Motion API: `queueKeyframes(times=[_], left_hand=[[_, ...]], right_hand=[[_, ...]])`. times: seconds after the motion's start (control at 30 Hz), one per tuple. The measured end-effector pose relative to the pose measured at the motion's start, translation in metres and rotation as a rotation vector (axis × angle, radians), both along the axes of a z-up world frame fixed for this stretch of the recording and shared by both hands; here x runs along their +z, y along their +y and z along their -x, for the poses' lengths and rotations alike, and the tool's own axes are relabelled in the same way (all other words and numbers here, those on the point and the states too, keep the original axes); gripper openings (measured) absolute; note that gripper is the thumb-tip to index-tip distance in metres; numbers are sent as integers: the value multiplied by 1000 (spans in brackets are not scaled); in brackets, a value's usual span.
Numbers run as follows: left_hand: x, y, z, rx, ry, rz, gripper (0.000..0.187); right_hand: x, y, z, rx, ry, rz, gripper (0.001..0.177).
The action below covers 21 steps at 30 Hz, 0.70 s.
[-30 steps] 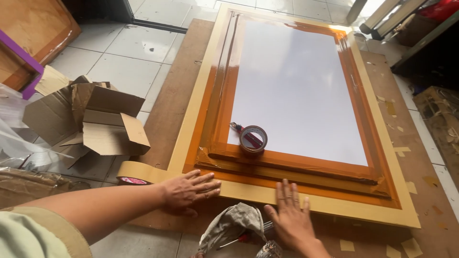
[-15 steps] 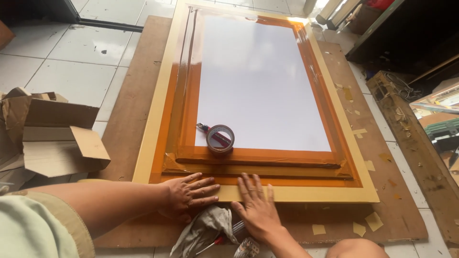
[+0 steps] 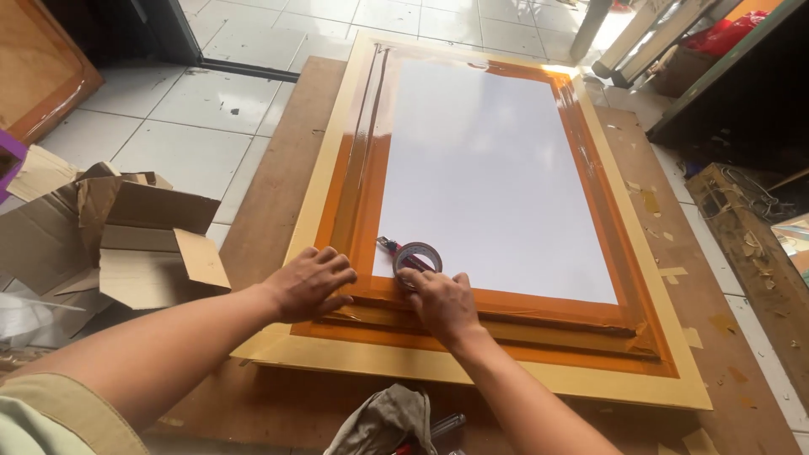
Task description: Taping the edges of a backboard to a frame using adhesive tape, a smoothing cloth, and a utility knife.
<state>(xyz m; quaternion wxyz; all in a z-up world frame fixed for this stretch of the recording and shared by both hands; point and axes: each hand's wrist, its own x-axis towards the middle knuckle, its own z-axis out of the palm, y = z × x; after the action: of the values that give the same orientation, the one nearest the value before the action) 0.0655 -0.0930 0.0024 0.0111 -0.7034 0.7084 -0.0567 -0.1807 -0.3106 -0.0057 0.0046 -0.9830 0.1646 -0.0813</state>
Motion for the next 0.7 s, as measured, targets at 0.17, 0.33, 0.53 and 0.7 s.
queueKeyframes(times=[0.17,0.33,0.53,0.7], left_hand=[[21,30,-27,332,201,-184,43],[32,65,-45,623,496,-404,74],[96,105,-27,746,267,-996,113],[82,112,-26,707,225,-996,93]], right_hand=[[38,-38,40,-135,-373,-209,19],[47,-51,55,-498,-216,-151,32],[41,-5,-49,-199,-43,-271,61],[-9,-1,-76,-431,82,-379,52]])
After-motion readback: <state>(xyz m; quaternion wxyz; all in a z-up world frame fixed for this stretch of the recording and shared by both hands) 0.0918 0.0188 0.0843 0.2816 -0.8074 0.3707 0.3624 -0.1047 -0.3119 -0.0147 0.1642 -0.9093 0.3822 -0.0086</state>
